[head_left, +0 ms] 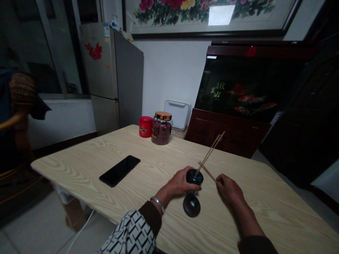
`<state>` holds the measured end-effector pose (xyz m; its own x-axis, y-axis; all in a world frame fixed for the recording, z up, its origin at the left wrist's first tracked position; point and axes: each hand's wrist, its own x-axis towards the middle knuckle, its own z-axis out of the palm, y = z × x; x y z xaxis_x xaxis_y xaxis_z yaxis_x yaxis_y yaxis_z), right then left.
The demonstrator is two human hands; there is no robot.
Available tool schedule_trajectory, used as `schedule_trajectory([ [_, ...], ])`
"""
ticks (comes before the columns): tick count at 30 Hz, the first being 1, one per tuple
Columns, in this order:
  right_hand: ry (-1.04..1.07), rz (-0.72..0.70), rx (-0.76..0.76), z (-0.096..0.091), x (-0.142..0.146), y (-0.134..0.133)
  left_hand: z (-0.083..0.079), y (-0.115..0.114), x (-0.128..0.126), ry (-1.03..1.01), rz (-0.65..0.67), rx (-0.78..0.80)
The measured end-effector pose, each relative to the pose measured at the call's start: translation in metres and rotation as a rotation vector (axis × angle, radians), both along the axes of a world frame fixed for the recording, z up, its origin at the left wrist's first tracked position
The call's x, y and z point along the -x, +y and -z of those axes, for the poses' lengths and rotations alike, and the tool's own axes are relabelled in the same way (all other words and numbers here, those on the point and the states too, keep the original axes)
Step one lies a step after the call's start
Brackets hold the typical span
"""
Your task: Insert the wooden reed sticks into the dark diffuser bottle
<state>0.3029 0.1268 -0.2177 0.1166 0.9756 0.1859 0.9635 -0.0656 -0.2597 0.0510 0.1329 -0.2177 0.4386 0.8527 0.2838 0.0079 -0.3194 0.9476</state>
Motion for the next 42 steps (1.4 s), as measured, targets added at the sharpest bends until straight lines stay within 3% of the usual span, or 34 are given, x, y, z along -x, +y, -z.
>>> schedule_trajectory([
  [4, 0.062, -0.014, -0.054, 0.002, -0.003, 0.002, 0.002, 0.001, 0.000, -0.002, 0.007, -0.005],
  [7, 0.230, -0.044, -0.198, -0.001, -0.004, 0.006, 0.003, 0.001, 0.001, 0.005, -0.002, -0.011],
  [9, 0.471, -0.051, -0.312, -0.006, -0.002, 0.008, 0.004, 0.002, 0.001, 0.008, -0.007, -0.023],
  [11, 0.846, -0.037, -0.385, -0.012, 0.001, 0.009, 0.004, 0.002, 0.001, 0.010, -0.010, -0.030],
  [15, 1.610, -0.097, -0.378, -0.028, 0.008, 0.004, 0.006, 0.003, 0.000, 0.020, -0.018, -0.031],
  [18, 1.837, -0.154, -0.364, -0.039, 0.015, -0.003, 0.008, 0.004, 0.000, 0.014, -0.013, -0.035],
  [23, 1.789, -0.162, -0.429, -0.049, 0.032, -0.011, 0.009, 0.006, -0.001, 0.004, -0.005, -0.030],
  [30, 1.517, -0.263, -0.646, -0.058, 0.054, -0.018, 0.005, 0.003, 0.000, 0.018, -0.017, -0.020],
  [36, 1.236, -0.254, -0.782, -0.063, 0.063, -0.024, 0.003, 0.002, 0.001, 0.031, -0.023, -0.021],
  [42, 1.087, -0.249, -0.794, -0.067, 0.067, -0.030, 0.006, 0.004, 0.001, 0.021, -0.013, -0.014],
])
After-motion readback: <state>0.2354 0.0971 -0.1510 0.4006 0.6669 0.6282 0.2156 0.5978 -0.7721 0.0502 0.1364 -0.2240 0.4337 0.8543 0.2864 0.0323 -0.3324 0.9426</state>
